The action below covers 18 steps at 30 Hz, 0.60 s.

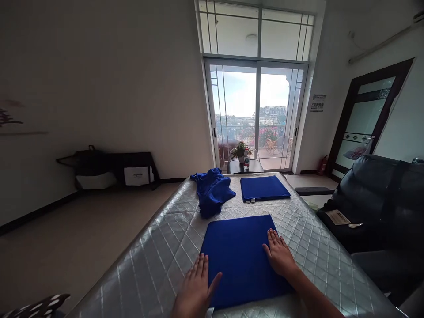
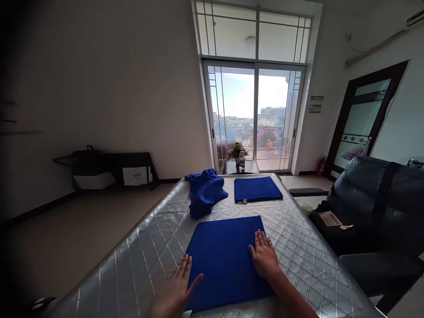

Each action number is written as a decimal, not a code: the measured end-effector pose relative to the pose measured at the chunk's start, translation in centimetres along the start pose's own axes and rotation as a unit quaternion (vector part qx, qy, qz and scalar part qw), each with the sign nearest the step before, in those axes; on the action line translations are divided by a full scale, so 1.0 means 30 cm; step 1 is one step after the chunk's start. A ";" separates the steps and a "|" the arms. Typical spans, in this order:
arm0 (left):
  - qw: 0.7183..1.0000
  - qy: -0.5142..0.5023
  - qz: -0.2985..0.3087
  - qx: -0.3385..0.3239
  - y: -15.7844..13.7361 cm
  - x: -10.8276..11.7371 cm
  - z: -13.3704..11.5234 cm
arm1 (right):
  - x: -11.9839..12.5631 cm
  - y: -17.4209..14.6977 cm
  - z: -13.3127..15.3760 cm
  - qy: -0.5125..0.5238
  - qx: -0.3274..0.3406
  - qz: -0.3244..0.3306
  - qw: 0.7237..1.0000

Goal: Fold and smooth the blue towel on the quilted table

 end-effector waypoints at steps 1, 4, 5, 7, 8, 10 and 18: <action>1.000 0.004 0.016 -0.017 0.034 -0.002 -0.077 | -0.007 -0.001 -0.005 0.002 0.001 -0.003 1.000; 0.987 -0.033 0.052 -0.146 0.129 -0.013 -0.399 | -0.018 -0.002 -0.018 -0.005 0.005 -0.018 1.000; 0.977 -0.048 0.070 -0.193 0.152 -0.026 -0.507 | -0.021 -0.001 -0.021 -0.011 0.010 -0.024 1.000; 0.962 -0.065 0.097 -0.247 0.193 -0.055 -0.669 | -0.027 0.002 -0.026 -0.022 0.021 -0.037 0.999; 0.959 -0.067 0.103 -0.255 0.212 -0.069 -0.717 | -0.030 0.004 -0.030 -0.024 0.025 -0.042 0.999; 0.962 -0.064 0.104 -0.246 0.245 -0.091 -0.748 | -0.033 0.008 -0.037 -0.017 0.024 -0.047 0.998; 0.987 -0.004 0.093 -0.128 0.251 -0.035 -0.373 | 0.010 -0.007 -0.017 0.025 -0.005 -0.019 1.000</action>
Point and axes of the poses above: each hand's wrist, its own y-axis towards the middle knuckle, its own x-axis out of the back of the hand, z = x × y, the point moved 8 cm from there along y, towards the middle knuckle, and after that the axes turned 4 degrees about -x, right-handed, at the moved point
